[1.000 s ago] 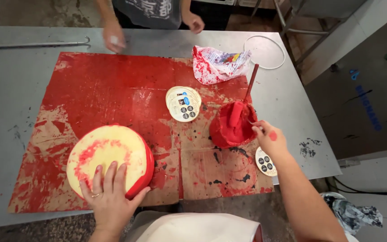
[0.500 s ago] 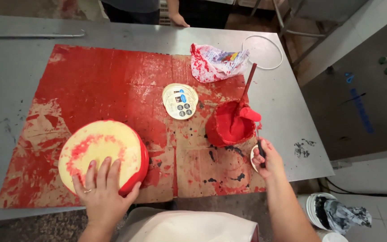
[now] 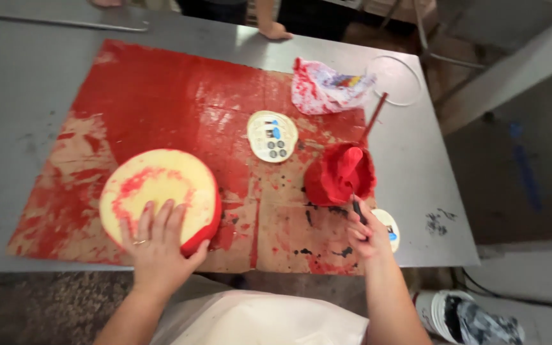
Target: Applying red wax to cheese wheels using a brush and then placing labels on the waxed surface.
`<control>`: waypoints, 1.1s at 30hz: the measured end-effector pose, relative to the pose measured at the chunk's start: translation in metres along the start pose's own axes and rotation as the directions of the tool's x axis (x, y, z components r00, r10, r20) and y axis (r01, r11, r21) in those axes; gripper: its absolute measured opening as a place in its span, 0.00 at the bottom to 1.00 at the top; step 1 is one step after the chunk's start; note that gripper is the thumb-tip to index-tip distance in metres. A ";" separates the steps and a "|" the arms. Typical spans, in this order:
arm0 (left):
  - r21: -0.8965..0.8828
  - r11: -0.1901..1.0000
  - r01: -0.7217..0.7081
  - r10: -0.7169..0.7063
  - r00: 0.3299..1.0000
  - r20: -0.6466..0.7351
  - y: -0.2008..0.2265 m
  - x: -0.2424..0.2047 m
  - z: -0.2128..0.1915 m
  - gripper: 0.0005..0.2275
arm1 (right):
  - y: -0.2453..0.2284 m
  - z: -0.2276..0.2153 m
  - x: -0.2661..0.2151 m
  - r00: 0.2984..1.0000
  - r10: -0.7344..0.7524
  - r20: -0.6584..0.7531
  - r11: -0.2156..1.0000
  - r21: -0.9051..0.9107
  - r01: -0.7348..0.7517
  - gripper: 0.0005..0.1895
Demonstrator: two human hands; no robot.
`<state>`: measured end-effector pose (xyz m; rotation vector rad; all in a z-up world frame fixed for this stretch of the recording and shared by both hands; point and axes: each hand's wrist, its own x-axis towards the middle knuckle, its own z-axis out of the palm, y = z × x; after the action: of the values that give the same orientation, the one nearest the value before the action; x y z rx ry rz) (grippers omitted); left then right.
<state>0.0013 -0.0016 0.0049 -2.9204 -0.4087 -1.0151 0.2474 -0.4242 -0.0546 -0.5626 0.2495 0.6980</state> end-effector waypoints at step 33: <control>-0.567 0.655 0.500 -0.435 0.863 0.258 -0.113 -0.117 -0.034 0.29 | 0.111 0.306 0.044 0.994 0.075 -0.076 -0.378 -0.925 -0.042 0.20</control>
<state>-0.1358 0.0763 -0.0470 -3.5657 -1.0841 -1.2562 0.2161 -0.1577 0.1355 -2.3926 -0.5596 0.9138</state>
